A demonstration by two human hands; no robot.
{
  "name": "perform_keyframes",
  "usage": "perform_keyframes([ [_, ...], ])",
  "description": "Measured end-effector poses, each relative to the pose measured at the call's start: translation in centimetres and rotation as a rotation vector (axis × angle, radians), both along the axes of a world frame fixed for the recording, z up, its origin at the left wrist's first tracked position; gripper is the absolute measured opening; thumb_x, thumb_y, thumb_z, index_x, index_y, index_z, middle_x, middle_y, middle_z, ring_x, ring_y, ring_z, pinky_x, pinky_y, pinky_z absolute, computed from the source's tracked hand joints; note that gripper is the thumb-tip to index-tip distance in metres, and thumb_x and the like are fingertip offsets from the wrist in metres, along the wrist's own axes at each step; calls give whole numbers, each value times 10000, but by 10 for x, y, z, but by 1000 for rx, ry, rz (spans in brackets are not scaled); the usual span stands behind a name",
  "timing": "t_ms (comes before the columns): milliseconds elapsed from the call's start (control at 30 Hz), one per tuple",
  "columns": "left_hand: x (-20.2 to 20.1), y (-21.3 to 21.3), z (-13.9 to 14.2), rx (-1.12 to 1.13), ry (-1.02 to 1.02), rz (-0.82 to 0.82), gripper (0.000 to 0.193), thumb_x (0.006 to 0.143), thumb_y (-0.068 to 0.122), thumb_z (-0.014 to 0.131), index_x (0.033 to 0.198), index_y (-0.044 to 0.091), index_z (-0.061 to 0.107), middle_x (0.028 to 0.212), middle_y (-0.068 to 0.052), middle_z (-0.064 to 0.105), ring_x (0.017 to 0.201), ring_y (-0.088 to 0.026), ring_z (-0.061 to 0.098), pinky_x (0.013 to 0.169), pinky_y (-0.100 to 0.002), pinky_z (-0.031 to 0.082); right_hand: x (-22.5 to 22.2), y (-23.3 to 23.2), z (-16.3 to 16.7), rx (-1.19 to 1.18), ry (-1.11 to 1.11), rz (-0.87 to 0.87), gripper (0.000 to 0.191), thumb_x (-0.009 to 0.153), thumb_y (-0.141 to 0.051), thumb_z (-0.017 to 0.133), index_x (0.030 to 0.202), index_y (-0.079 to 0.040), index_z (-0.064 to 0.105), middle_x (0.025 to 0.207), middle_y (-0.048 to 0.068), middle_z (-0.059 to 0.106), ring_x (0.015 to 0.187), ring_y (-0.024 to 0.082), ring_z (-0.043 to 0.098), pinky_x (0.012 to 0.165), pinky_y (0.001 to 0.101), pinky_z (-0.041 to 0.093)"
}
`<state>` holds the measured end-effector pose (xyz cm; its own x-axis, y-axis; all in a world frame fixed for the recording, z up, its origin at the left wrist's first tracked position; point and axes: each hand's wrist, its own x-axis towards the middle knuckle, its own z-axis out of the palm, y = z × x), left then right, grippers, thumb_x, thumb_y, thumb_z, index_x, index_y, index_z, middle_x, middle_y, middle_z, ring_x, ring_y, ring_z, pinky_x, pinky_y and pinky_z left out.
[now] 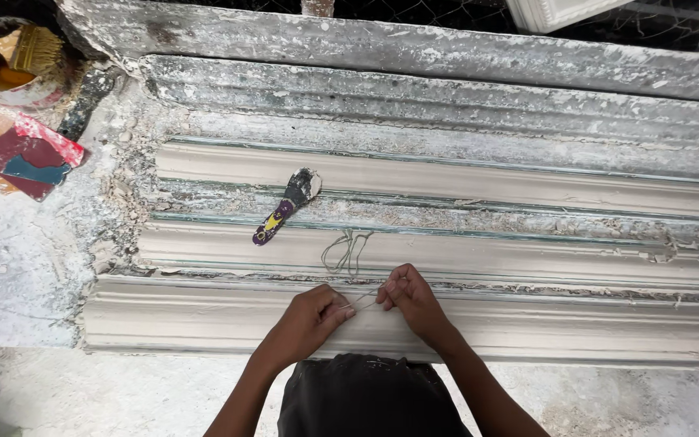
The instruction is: The person bends thin wire strips by hand and lays them along the grooves of a long plaster cornice on the work table, then hangs a decorative plaster medallion on an overhead hook. They then use a small scraper to scrape debris out of the cornice grooves, moving along its length.
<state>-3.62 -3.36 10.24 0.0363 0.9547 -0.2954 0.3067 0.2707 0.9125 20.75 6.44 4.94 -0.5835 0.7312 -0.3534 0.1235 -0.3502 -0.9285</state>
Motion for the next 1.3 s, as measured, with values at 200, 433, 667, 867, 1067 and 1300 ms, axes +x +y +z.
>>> perform_keyframes([
  [200,-3,27,-48,7,-29,393,257,951,257,694,1045,28,762,756,-49,717,659,-84,563,610,-272,476,-15,21,2,42,-134,-48,308,1061,-283,461,1245,-63,573,1178,82,719,1046,153,665,912,321,542],
  [433,23,46,-93,28,146,690,303,990,265,670,1053,-19,755,727,-122,703,631,-167,586,608,-312,478,-57,40,14,845,-520,6,318,992,-183,592,1270,-33,630,1261,149,659,1192,342,586,1003,456,487],
  [667,28,40,-97,265,486,569,324,1009,199,610,1249,-10,667,1038,-200,632,831,-339,668,705,-432,536,-80,54,19,1065,-644,113,361,930,-196,664,1252,-31,652,1220,126,631,1124,339,536,930,470,464],
  [867,37,46,-95,291,628,560,301,993,229,619,1232,60,688,998,-138,643,757,-307,682,624,-421,552,-70,57,19,1049,-681,87,167,925,-188,681,1034,-64,709,1180,101,632,1139,324,528,975,462,457],
  [1067,36,52,-90,248,693,547,278,999,244,626,1222,94,700,989,-94,649,689,-282,683,539,-410,543,-34,52,15,844,-579,132,178,948,-220,671,966,-45,699,1052,107,677,1018,296,586,912,433,488],
  [1300,30,55,-97,349,769,425,164,974,184,626,1109,110,683,1038,-96,632,814,-287,658,624,-427,529,27,26,-2,295,-605,-29,255,953,-308,672,1000,-60,705,787,42,680,725,134,608,704,305,517],
])
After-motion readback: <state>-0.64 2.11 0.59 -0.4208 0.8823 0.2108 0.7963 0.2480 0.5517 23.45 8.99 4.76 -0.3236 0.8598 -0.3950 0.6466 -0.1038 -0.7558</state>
